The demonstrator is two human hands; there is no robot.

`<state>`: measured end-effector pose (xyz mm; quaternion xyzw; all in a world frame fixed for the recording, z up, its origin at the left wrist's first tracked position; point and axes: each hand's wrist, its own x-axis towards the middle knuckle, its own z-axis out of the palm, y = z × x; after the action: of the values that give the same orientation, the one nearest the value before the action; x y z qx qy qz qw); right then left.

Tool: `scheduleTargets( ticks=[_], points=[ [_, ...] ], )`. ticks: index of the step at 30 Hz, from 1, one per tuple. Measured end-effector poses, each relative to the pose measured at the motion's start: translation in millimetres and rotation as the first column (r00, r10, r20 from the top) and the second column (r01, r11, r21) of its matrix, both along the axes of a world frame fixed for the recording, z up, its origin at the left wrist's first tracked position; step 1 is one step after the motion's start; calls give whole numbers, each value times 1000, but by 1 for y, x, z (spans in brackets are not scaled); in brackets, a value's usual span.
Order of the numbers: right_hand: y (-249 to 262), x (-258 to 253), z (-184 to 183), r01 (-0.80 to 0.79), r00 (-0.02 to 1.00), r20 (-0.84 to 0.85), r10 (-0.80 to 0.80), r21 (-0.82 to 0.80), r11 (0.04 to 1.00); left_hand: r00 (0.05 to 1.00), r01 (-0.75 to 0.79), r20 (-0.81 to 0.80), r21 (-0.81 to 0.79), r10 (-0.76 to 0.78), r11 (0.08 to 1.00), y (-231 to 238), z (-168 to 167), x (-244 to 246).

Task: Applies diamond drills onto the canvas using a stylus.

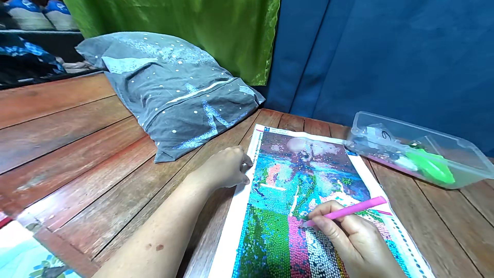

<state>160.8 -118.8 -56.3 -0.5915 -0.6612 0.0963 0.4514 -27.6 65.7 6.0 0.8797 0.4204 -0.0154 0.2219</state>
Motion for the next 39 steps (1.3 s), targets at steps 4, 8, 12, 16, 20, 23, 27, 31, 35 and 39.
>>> scheduleTargets(
  ticks=[4, 8, 12, 16, 20, 23, 27, 31, 35, 39],
  points=[
    [1, 0, -4, -7, 998, 55, 6, 17, 1000, 1000, -2, 4, -5, 2, 1000, 0, 0, 0],
    [2, 0, -4, -22, 998, 63, 21, 17, 1000, 1000, 2, 0, 0, -2, 1000, -1, 1, 0],
    [2, 0, -4, -26, 998, 66, 25, 20, 999, 1000, 5, 2, 2, -5, 1000, 0, 0, 0],
    [1, -1, -2, -19, 998, 62, 19, 12, 1000, 1000, 5, -1, 0, -5, 1000, 0, 0, 0],
    [4, 0, -7, -26, 997, 77, 23, 48, 999, 1000, -11, -11, -10, 11, 1000, -2, 2, 1],
    [5, -1, -7, -34, 994, 110, 27, 67, 997, 1000, -10, -5, -5, 10, 1000, -2, 1, 0],
    [6, -1, -7, -42, 990, 135, 30, 85, 996, 1000, -12, -13, -8, 12, 1000, -1, 1, 1],
    [5, 1, -8, -24, 999, 44, 21, 72, 997, 1000, -23, -14, -17, 22, 1000, -2, 2, 2],
    [5, -1, -7, -51, 998, 35, 49, 63, 997, 1000, -15, -9, -7, 14, 1000, -1, 1, 1],
    [5, 1, -8, -55, 998, 35, 53, 64, 996, 1000, -17, -13, -14, 17, 1000, -2, 2, 1]
  ],
)
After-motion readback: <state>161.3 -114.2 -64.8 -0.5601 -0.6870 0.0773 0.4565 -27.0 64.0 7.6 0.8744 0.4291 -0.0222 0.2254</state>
